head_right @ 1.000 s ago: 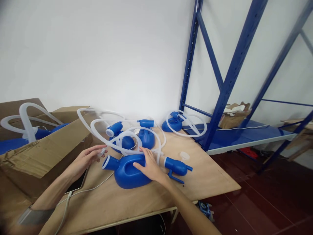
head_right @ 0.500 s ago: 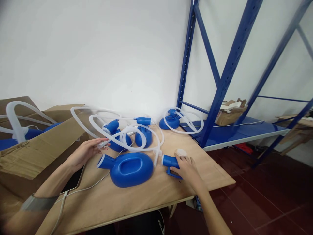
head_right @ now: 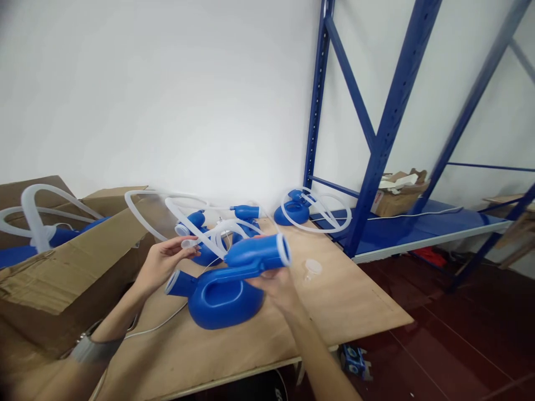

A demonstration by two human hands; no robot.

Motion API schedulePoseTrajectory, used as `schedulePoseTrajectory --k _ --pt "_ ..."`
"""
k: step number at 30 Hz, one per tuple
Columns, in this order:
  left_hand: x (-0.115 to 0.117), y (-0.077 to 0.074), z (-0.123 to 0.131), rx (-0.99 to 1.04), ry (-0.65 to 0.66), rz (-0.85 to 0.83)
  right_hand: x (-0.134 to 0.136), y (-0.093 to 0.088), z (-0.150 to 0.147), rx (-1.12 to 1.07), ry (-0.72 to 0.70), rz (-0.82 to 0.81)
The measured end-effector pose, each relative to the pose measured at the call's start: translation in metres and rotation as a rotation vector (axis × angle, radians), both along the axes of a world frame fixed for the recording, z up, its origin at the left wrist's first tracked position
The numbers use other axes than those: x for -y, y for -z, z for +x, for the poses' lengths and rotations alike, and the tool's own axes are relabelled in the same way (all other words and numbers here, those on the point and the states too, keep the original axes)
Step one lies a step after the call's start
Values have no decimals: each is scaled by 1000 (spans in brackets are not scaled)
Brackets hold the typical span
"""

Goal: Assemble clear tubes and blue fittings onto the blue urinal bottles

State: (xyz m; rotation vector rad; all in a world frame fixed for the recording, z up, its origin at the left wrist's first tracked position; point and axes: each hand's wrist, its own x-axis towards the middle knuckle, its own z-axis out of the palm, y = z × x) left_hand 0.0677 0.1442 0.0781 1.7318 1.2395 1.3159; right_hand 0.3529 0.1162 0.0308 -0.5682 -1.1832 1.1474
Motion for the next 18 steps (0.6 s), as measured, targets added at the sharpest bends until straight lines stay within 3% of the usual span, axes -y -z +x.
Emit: schedulePoseTrajectory --k 3,6,11,15,18 --pt "0 5 13 -245 -57 291 -1 -3 -36 -2 3 55" --pt "-2 12 24 -366 50 374 -4 0 -51 -78 21 53" --pt "-7 23 37 -488 219 334 -12 7 -41 -83 55 30" --pt "-12 27 43 -574 221 472 -19 11 -24 1 81 48" --pt "-16 27 46 -671 153 643 -23 14 -13 45 106 58"
